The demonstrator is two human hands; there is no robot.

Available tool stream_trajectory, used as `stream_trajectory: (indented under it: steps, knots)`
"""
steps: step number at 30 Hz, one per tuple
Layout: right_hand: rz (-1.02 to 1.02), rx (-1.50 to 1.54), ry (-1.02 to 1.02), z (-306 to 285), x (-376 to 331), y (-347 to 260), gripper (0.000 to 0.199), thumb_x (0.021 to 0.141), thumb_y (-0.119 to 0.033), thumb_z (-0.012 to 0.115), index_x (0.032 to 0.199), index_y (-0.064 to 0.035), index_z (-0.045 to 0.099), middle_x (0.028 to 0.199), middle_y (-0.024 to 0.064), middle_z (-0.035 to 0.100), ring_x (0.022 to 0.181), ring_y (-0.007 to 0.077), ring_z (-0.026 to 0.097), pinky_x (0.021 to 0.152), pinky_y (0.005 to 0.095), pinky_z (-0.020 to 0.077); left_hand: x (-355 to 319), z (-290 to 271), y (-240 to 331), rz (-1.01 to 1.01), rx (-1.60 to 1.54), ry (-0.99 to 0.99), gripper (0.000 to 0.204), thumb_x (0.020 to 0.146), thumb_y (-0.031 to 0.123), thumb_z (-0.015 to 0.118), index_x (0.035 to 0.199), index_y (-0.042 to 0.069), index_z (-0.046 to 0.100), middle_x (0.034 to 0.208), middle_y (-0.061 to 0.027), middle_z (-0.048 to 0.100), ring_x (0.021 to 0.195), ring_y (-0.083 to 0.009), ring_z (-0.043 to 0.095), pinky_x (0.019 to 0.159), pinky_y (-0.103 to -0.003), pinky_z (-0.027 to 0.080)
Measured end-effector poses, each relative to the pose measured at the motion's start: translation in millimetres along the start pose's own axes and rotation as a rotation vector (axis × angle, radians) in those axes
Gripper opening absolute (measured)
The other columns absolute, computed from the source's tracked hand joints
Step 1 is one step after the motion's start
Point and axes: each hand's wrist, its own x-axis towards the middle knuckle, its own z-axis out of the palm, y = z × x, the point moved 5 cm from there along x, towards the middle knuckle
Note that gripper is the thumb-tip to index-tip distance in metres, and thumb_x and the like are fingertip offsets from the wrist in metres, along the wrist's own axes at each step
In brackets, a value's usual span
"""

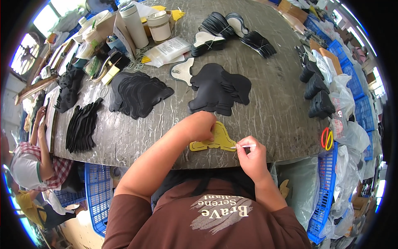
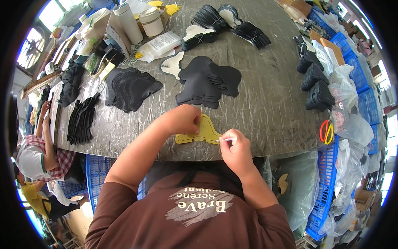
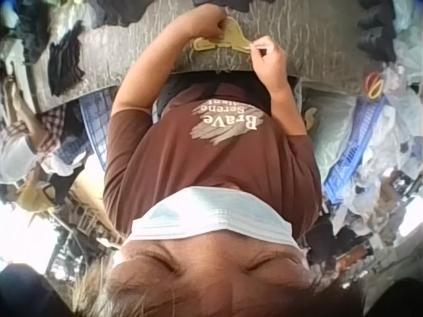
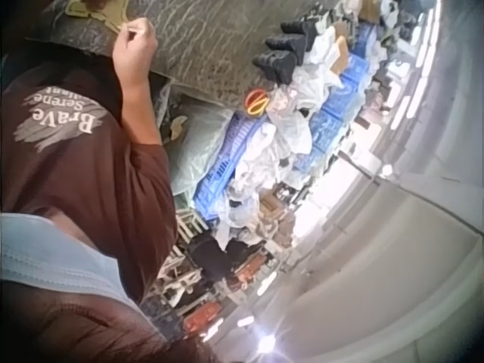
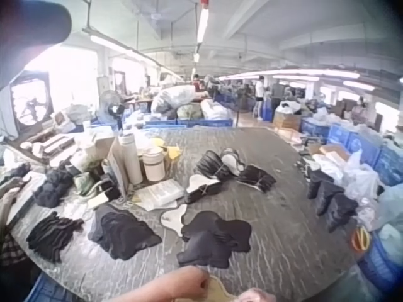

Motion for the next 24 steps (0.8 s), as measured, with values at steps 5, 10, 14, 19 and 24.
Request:
stream_trajectory:
  steps: [5,10,14,19,24]
  knots:
    - [0.035,-0.043,-0.009,-5,11,0,0.009,0.084,0.002,0.062,0.083,-0.0002,0.054,0.074,0.0141,0.060,0.068,0.0306,0.062,0.062,0.0371,0.0479,-3,-3,9,-0.094,0.094,0.085,0.046,0.068,0.020,0.082,0.104,0.004,0.060,0.096,-0.0153,0.067,0.093,-0.0332,0.065,0.082,-0.041,0.050]
    - [-0.016,-0.133,-0.018,-5,61,10,0.009,0.091,0.003,0.047,0.098,-0.0012,0.051,0.086,0.0171,0.060,0.082,0.0333,0.062,0.072,0.0421,0.0483,-6,0,9,-0.025,0.266,0.143,0.057,0.066,0.021,0.084,0.113,0.007,0.055,0.107,-0.0132,0.062,0.108,-0.0337,0.058,0.090,-0.042,0.049]
    - [-0.146,-0.447,0.135,-6,110,29,0.016,0.087,-0.003,0.060,0.101,-0.0012,0.053,0.095,0.0178,0.060,0.088,0.0345,0.063,0.077,0.0449,0.0498,-13,4,11,-0.034,0.218,0.285,0.056,0.066,0.020,0.085,0.112,0.005,0.056,0.112,-0.0143,0.057,0.114,-0.0344,0.054,0.094,-0.042,0.048]
    - [0.107,-0.641,-0.032,-6,138,66,0.040,0.068,-0.008,0.081,0.101,-0.0006,0.061,0.098,0.0192,0.061,0.094,0.0386,0.062,0.081,0.0450,0.0511,-9,2,4,-0.048,0.182,0.267,0.060,0.064,0.019,0.086,0.113,0.002,0.056,0.113,-0.0164,0.057,0.113,-0.0343,0.054,0.094,-0.042,0.047]
    - [0.080,-0.536,-0.007,-18,129,80,0.023,0.072,-0.002,0.075,0.091,0.0013,0.062,0.091,0.0213,0.062,0.086,0.0403,0.062,0.075,0.0448,0.0497,-24,-6,-8,0.013,-0.121,0.306,0.051,0.068,0.016,0.082,0.111,0.002,0.058,0.104,-0.0178,0.063,0.103,-0.0342,0.060,0.087,-0.040,0.050]
